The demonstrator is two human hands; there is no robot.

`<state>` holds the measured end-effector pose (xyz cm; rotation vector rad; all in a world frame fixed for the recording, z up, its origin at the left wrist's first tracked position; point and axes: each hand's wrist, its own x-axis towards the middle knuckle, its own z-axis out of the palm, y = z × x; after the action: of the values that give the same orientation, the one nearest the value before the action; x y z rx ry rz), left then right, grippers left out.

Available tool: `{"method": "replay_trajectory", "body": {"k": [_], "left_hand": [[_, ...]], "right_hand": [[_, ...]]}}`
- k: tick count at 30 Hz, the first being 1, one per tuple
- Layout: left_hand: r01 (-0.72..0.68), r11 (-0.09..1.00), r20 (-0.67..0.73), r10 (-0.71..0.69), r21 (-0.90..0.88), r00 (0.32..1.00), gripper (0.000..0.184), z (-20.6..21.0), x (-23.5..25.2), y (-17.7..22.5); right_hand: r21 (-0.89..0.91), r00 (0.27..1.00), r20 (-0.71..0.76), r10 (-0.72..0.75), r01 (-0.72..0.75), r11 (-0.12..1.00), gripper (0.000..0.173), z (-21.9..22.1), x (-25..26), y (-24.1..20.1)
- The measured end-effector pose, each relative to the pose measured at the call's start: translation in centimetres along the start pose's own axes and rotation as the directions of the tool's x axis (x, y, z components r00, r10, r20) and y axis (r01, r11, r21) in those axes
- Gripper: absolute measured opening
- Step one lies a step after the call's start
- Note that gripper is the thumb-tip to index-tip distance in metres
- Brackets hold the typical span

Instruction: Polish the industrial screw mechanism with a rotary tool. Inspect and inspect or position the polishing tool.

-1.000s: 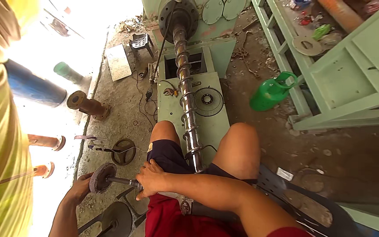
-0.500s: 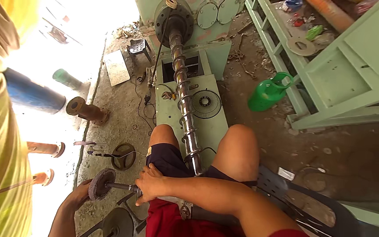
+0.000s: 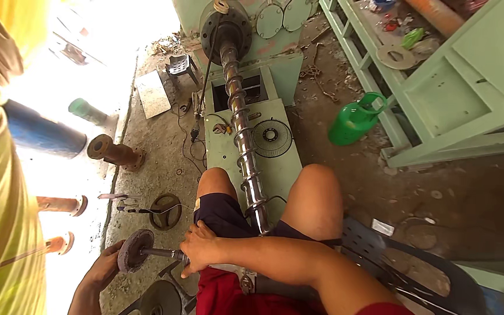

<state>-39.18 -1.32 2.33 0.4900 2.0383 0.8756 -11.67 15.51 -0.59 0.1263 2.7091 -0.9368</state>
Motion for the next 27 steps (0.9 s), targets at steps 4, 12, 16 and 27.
{"method": "replay_trajectory", "body": {"k": [4, 12, 16, 27], "left_hand": [[0.052, 0.998, -0.037, -0.050, 0.041, 0.998, 0.018, 1.1, -0.4, 0.8], [0.172, 0.968, -0.126, -0.151, 0.182, 0.981, 0.022, 1.3, 0.4, 0.4], [0.052, 0.990, -0.048, -0.046, 0.132, 0.998, 0.020, 1.4, -0.1, 0.6], [-0.081, 0.985, 0.090, 0.095, -0.152, 0.991, 0.025, -0.6, -0.8, -0.5]], "right_hand": [[-0.002, 1.000, -0.009, -0.003, 0.003, 1.000, 0.073, 0.1, -0.1, 0.1], [-0.011, 1.000, 0.000, 0.001, -0.001, 1.000, 0.074, 0.1, -0.1, 0.0], [0.002, 1.000, -0.011, -0.008, 0.008, 1.000, 0.071, 0.1, -0.2, 0.1], [-0.010, 0.999, -0.035, -0.013, 0.013, 1.000, 0.070, 0.4, -0.2, 0.2]]}}
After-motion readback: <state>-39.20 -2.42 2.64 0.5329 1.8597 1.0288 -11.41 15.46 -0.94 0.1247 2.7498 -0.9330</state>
